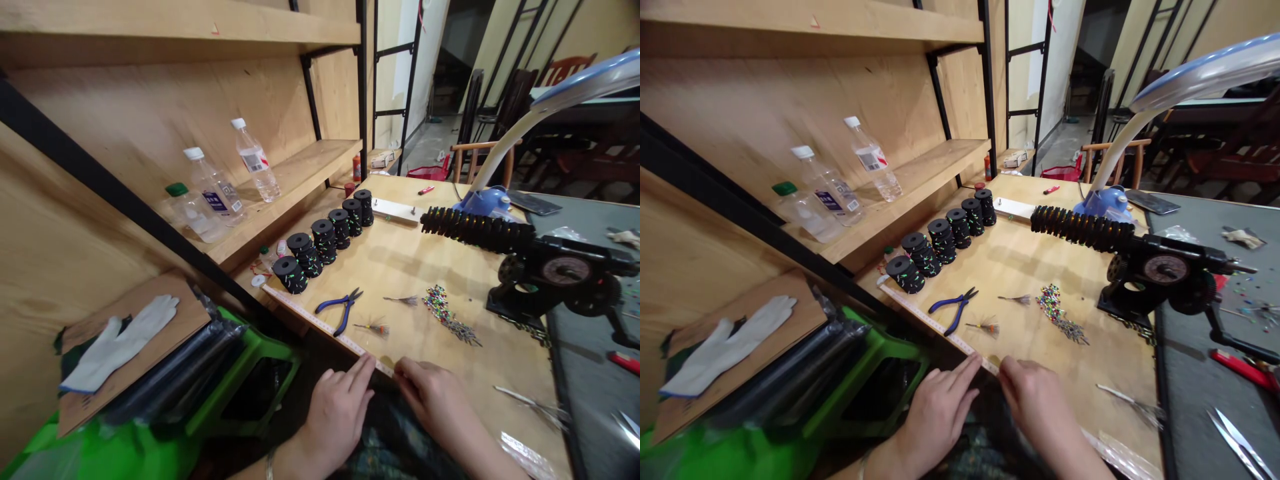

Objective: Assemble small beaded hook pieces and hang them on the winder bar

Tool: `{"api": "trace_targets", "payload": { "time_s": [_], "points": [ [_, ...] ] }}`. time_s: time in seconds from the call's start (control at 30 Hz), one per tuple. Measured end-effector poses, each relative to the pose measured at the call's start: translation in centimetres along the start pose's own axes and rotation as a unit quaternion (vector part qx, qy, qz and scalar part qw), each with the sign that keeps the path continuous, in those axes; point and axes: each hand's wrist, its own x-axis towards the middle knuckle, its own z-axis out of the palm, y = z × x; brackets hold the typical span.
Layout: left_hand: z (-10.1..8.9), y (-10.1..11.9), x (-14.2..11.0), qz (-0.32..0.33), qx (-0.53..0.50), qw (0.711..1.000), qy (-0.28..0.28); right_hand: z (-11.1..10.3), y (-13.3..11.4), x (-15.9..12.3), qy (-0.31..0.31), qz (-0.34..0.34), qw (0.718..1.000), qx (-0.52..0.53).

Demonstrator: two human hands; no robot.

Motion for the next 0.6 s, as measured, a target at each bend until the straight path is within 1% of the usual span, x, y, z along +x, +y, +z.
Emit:
{"api": "trace_targets", "payload": {
  "time_s": [0.13, 0.23, 0.37, 0.47, 0.6],
  "points": [
    [-0.1, 0.6, 0.3, 0.006, 0.06, 0.998, -0.008, -1.2, 1.4, -1.5, -0.02, 0.007, 0.999, 0.047],
    [0.1, 0.9, 0.5, 0.013, 0.095, 0.995, -0.006, -2.2, 1.9, -2.2, -0.031, 0.02, 0.999, 0.036],
    [0.2, 1.2, 0.5, 0.009, 0.115, 0.993, 0.001, -3.3, 2.2, -3.1, -0.054, 0.044, 0.998, 0.011],
    [0.2, 1.2, 0.5, 0.012, 0.122, 0.992, 0.004, -3.6, 2.4, -3.8, -0.078, 0.056, 0.995, 0.025],
    [0.1, 1.1, 0.5, 0.021, 0.128, 0.992, 0.005, -3.6, 2.7, -4.4, -0.086, 0.061, 0.993, 0.047]
  ]
}}
